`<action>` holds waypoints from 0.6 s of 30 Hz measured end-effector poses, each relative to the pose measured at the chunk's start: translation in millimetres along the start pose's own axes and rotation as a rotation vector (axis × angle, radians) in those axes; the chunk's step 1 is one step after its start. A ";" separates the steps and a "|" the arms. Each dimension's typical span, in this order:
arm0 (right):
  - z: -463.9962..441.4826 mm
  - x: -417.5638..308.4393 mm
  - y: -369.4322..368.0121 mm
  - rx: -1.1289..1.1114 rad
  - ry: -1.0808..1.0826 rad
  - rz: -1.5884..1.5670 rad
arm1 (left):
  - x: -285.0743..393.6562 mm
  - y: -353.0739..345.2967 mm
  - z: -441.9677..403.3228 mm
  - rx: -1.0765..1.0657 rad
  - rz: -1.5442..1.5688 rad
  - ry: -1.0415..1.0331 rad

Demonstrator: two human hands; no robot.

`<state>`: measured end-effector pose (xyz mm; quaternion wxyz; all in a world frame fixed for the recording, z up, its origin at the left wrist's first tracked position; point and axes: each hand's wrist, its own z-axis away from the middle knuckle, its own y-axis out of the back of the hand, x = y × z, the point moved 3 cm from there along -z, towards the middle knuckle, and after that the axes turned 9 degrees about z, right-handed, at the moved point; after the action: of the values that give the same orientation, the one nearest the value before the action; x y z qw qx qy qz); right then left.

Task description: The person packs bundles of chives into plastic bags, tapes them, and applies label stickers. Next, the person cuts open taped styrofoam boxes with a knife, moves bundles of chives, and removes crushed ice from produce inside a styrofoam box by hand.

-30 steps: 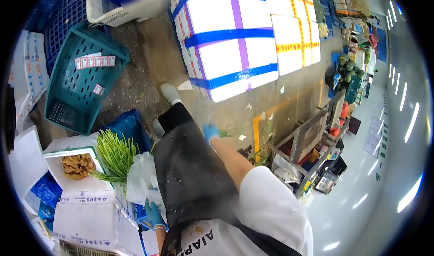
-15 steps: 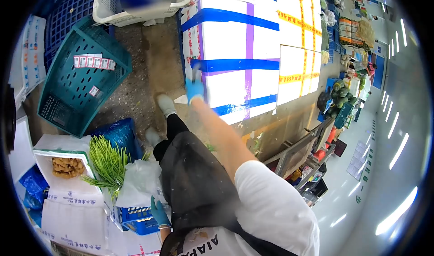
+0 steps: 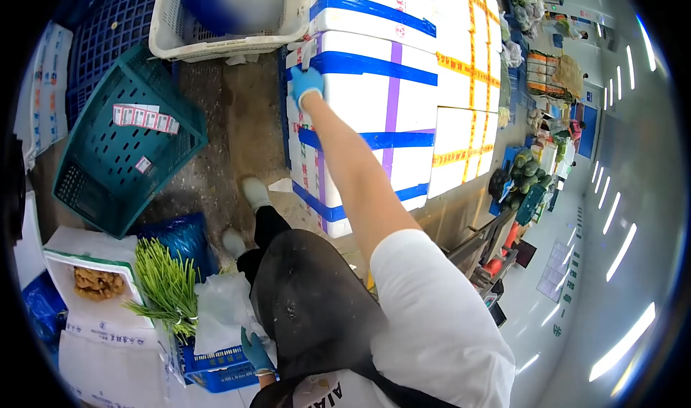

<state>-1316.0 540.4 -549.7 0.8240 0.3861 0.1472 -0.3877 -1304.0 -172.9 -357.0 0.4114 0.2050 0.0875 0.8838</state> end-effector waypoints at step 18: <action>-90.8 92.3 -18.3 -0.238 -0.034 -0.024 | -11.1 36.8 4.7 0.058 0.040 -0.120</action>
<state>-1264.1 552.7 -669.0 0.8615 0.2773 0.1830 -0.3839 -1321.0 -205.2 -344.2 0.3920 0.2712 0.0838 0.8751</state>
